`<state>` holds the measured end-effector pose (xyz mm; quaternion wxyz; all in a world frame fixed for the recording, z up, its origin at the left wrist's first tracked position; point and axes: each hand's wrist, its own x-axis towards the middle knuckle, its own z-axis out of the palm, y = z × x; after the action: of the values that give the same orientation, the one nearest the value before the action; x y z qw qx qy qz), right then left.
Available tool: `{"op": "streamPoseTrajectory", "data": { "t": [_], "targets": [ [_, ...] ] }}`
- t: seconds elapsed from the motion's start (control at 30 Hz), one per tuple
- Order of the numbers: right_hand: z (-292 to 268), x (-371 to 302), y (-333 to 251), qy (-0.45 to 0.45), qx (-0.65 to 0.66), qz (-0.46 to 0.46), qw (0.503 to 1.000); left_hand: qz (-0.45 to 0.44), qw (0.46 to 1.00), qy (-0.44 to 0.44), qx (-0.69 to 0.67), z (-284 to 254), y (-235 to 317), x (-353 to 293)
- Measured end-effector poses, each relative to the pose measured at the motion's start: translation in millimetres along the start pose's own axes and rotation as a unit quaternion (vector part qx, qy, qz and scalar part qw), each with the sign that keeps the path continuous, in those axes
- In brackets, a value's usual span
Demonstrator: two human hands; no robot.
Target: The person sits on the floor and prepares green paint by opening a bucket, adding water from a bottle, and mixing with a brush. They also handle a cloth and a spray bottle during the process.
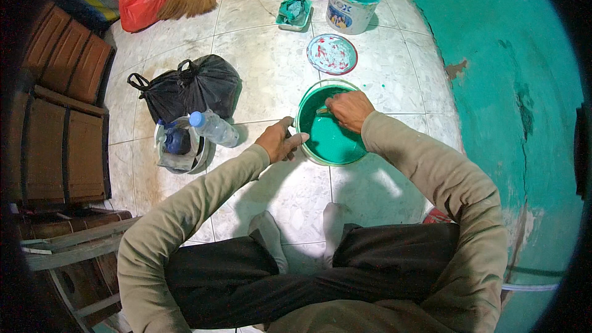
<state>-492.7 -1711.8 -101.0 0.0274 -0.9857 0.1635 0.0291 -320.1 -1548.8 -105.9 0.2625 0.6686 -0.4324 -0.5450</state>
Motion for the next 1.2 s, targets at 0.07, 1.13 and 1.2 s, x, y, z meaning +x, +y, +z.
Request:
{"op": "streamPoseTrajectory", "data": {
  "t": [0.07,1.13,1.2],
  "targets": [
    [3,-2,-2,0.016,0.002,0.004,1.0,0.003,1.0,0.002,0.006,-1,-2,1],
    [1,-2,-3,-0.053,0.014,-0.037,0.998,0.0,1.0,0.002,0.013,0,2,0],
    [1,-2,-2,-0.031,0.003,-0.04,0.999,-0.002,1.0,-0.001,0.008,0,2,0]
  ]
}}
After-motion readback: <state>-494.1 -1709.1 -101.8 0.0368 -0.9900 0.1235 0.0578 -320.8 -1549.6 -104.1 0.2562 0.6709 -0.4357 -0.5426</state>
